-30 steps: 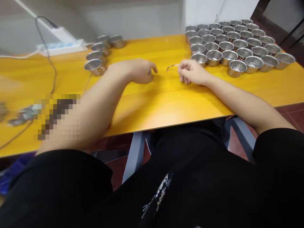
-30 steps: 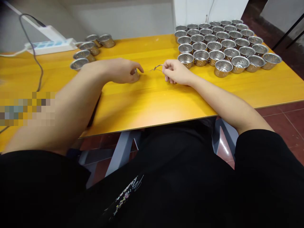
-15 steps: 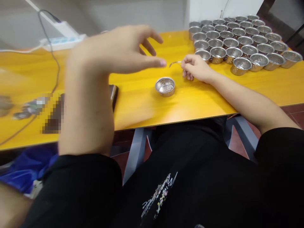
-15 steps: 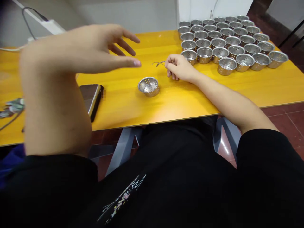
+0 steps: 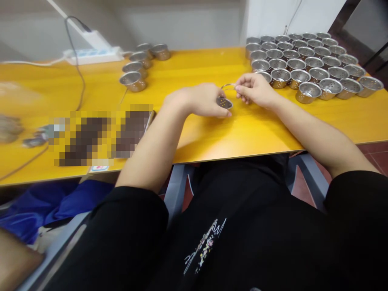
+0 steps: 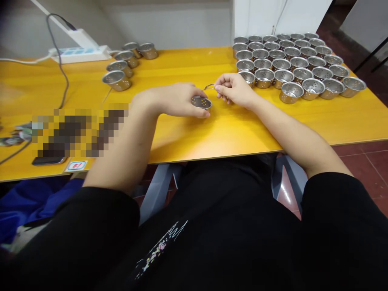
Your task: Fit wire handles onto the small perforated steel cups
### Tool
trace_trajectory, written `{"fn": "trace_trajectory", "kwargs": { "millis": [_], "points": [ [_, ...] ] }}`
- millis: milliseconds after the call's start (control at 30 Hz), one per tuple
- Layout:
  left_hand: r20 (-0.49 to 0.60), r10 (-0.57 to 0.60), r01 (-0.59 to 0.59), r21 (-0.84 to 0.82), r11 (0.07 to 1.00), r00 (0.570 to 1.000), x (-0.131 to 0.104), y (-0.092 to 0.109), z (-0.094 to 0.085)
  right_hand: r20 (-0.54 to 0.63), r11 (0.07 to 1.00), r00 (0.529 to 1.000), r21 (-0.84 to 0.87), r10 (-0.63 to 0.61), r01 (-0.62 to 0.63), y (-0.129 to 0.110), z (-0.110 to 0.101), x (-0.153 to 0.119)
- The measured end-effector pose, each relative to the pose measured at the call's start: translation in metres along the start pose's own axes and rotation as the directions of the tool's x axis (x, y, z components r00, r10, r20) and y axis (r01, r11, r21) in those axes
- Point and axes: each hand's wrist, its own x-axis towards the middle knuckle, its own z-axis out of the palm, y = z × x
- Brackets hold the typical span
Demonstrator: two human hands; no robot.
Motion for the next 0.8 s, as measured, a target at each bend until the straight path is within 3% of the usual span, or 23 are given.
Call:
{"fn": "trace_trajectory", "kwargs": {
  "millis": [100,200,300,467,667,800],
  "points": [
    [-0.046,-0.024,0.022,-0.041,0.999,0.999,0.0,-0.002,0.006,-0.007,1.0,1.0,-0.002,-0.018,0.018,0.003,-0.004,0.002],
    [-0.18,-0.027,0.0,-0.15,0.989,0.983,0.0,0.009,0.011,0.016,0.999,0.999,-0.014,-0.035,0.035,0.004,-0.007,0.001],
    [-0.244,-0.087,0.015,-0.281,0.96,0.966,0.0,0.016,0.017,0.037,0.998,0.998,-0.038,-0.049,0.051,0.003,-0.009,0.001],
    [-0.341,-0.159,0.05,-0.306,0.951,0.927,0.007,0.006,0.031,0.026,0.995,0.998,-0.08,-0.06,0.062,0.006,-0.013,0.003],
    [-0.379,-0.191,0.062,-0.328,0.943,0.905,0.026,-0.016,0.049,0.011,0.993,1.0,-0.119,-0.025,0.026,0.009,-0.005,0.003],
    [-0.343,-0.176,0.069,-0.3,0.951,0.923,0.018,-0.005,0.043,-0.013,0.996,0.999,-0.078,0.034,-0.035,0.006,-0.001,0.003]
  ]
}}
